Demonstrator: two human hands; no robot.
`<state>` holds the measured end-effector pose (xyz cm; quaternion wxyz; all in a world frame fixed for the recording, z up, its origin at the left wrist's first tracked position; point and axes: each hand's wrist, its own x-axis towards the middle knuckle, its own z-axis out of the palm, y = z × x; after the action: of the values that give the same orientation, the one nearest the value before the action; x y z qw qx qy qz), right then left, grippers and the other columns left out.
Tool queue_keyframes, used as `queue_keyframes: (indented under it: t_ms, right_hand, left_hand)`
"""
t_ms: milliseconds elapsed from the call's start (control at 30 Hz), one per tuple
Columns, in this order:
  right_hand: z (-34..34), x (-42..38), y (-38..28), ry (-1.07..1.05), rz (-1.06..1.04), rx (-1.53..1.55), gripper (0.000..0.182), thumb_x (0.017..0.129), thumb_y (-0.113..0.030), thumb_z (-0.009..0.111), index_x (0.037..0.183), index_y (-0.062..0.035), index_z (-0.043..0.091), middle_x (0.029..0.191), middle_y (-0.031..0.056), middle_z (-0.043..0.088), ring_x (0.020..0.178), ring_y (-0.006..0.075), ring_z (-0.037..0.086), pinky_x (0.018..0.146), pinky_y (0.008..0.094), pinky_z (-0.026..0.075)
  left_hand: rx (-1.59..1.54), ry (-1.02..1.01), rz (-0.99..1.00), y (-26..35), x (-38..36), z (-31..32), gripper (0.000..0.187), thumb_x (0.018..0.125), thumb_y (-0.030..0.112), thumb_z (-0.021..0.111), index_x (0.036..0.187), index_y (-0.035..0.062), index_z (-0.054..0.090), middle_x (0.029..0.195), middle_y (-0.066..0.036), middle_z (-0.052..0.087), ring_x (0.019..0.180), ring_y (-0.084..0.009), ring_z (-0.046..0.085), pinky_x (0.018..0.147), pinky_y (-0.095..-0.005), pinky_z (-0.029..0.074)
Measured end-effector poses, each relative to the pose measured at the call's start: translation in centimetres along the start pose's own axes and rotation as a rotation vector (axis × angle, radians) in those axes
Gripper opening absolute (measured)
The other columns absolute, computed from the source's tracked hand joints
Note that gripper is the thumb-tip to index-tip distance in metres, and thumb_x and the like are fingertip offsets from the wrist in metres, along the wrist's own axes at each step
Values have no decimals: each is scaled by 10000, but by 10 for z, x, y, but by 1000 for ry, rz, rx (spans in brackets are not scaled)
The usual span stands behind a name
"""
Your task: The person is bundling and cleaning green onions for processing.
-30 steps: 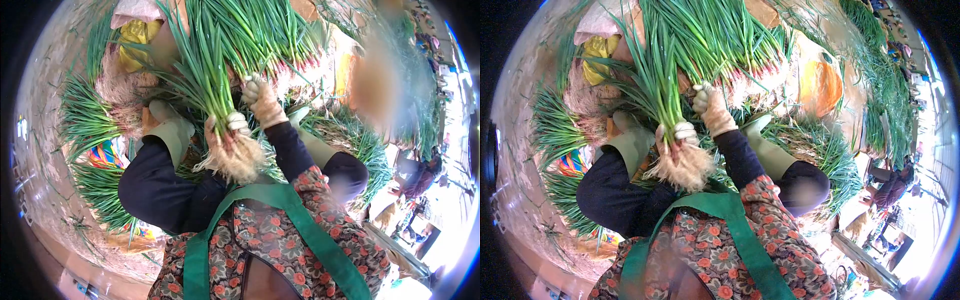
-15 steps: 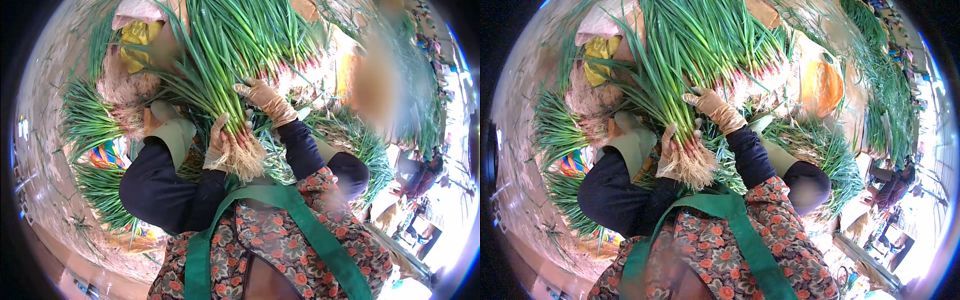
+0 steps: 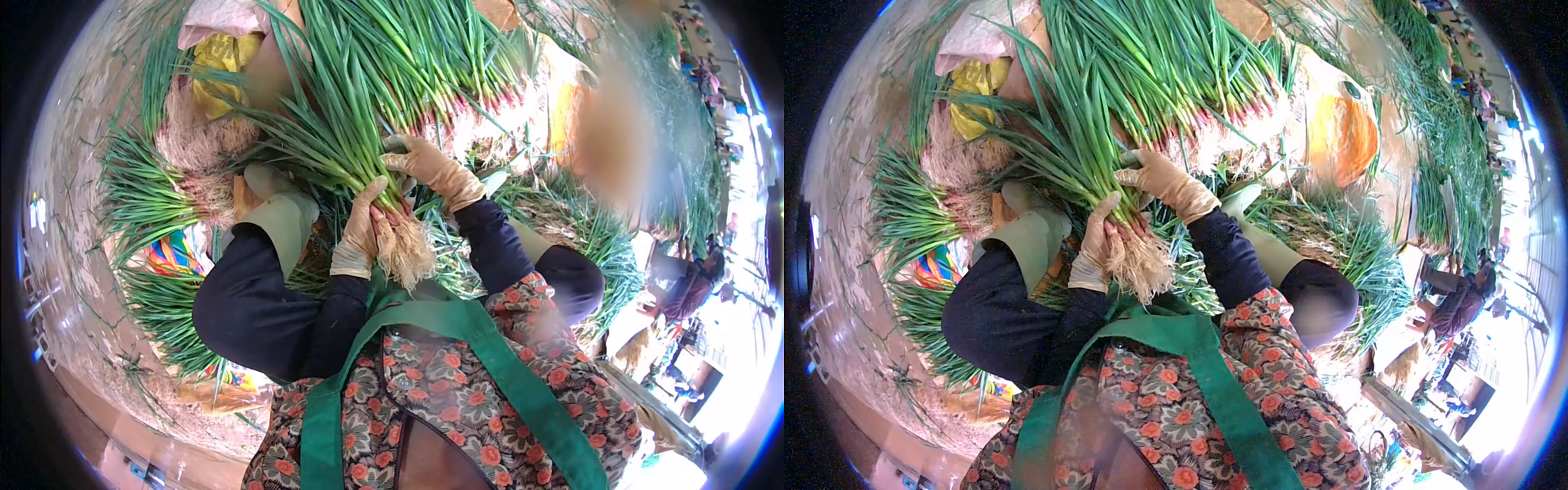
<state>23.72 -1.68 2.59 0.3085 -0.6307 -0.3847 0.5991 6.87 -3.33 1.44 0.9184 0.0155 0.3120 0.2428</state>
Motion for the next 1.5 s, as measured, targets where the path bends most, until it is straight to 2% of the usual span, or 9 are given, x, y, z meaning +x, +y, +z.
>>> queue_keyframes:
  t_ms: [100,333,400,533,667,800,967,1233,1500]
  right_hand:
    - [2,21,30,112,-208,-265,280,865,-213,594,1067,-34,521,747,34,592,525,131,564,362,246,434]
    - [35,-15,-5,283,77,1283,251,915,-342,492,767,-141,458,593,-44,387,481,116,390,446,219,330]
    - [19,5,27,-175,-164,1562,233,943,-228,427,732,-130,436,552,-76,310,504,64,322,470,213,274]
    - [-13,39,64,359,-102,510,187,917,-273,449,766,-167,479,579,-52,402,500,106,415,433,264,326]
    - [-12,-10,83,-289,-277,-1005,275,856,-259,558,1068,-84,566,959,78,654,841,277,620,728,337,494]
    - [-27,26,81,487,-233,-418,267,848,-273,580,994,-51,608,888,177,640,886,318,615,768,359,483]
    - [-24,21,49,302,128,-1004,282,822,-286,610,934,-28,611,817,195,635,806,329,620,692,383,491]
    - [13,-67,12,22,-204,-1349,216,818,-233,605,963,-75,587,747,119,609,691,252,625,599,359,498]
    - [-5,-11,17,-82,91,417,310,889,-366,537,982,-76,594,690,-35,505,570,63,457,510,179,386]
  left_hand:
    - [-219,-34,-19,-3,-2,13,318,798,250,644,959,-9,554,849,-174,635,653,-260,606,651,-384,518]
    - [-46,-45,126,-6,10,-16,356,832,332,572,812,-24,569,613,-180,602,502,-269,594,522,-368,534]
    - [10,-27,153,-3,4,-13,335,802,328,606,807,-2,551,592,-126,587,450,-234,562,511,-345,521]
    - [-527,-607,14,16,-19,21,420,789,409,599,896,26,463,791,-48,454,731,-167,459,730,-323,380]
    - [-395,-423,179,28,-23,30,537,806,395,583,1167,22,441,1180,-201,506,799,-212,512,752,-349,405]
    - [-363,-254,176,5,-10,13,638,800,427,597,1205,-38,433,997,-245,579,782,-295,572,736,-407,480]
    - [-472,-425,83,4,-9,14,489,797,306,641,1134,-20,499,900,-127,569,880,-284,566,841,-400,454]
    - [-107,-34,-1,-4,13,-12,407,795,304,625,1029,-16,532,866,-173,623,693,-243,619,669,-358,527]
    - [-89,-196,90,0,10,-11,449,825,334,572,1091,-24,514,881,-138,608,733,-231,595,680,-365,501]
